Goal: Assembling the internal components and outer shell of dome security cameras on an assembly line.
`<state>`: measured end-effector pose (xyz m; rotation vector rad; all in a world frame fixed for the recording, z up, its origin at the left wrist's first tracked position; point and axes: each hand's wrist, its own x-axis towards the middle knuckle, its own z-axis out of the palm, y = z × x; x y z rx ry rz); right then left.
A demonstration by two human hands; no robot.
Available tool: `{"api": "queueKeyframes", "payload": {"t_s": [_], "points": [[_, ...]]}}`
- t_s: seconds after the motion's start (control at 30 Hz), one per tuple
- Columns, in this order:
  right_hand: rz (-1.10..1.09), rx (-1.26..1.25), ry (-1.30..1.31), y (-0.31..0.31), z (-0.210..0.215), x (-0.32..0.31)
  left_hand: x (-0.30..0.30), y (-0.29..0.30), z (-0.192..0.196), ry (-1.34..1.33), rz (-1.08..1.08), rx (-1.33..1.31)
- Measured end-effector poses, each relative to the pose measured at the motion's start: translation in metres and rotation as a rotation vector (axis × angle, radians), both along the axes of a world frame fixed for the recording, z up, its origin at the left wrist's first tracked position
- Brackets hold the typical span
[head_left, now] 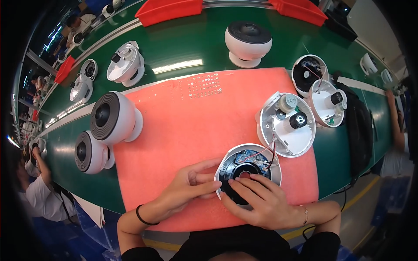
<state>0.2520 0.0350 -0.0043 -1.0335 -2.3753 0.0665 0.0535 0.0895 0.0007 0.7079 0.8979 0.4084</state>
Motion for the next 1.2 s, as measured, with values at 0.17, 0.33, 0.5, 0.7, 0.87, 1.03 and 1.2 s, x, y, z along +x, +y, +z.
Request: {"api": "queueKeyframes", "payload": {"t_s": [0.17,0.33,0.5,0.7,0.87,1.03,1.2], "points": [[0.077,0.056,0.145,0.001,0.003,0.013,0.004,0.002,0.006,-0.042,-0.029,-0.011],[0.267,-0.326,0.507,-0.001,0.01,0.047,0.024,0.007,-0.019,-0.172,0.03,0.543],[0.3,-0.381,0.798,0.0,0.007,0.086,0.071,0.018,-0.009,-0.357,-0.092,0.624],[0.071,-0.496,0.956,-0.013,0.01,0.134,0.115,0.033,-0.003,-0.221,-0.152,0.96],[-0.051,-0.543,0.91,-0.013,0.008,0.155,0.137,0.034,0.004,-0.179,-0.188,0.954],[-0.032,-0.513,0.827,-0.007,0.008,0.166,0.147,0.034,0.013,-0.033,-0.23,1.204],[-0.045,-0.558,0.559,0.0,0.015,0.175,0.151,0.026,0.014,0.091,-0.151,1.419]]}}
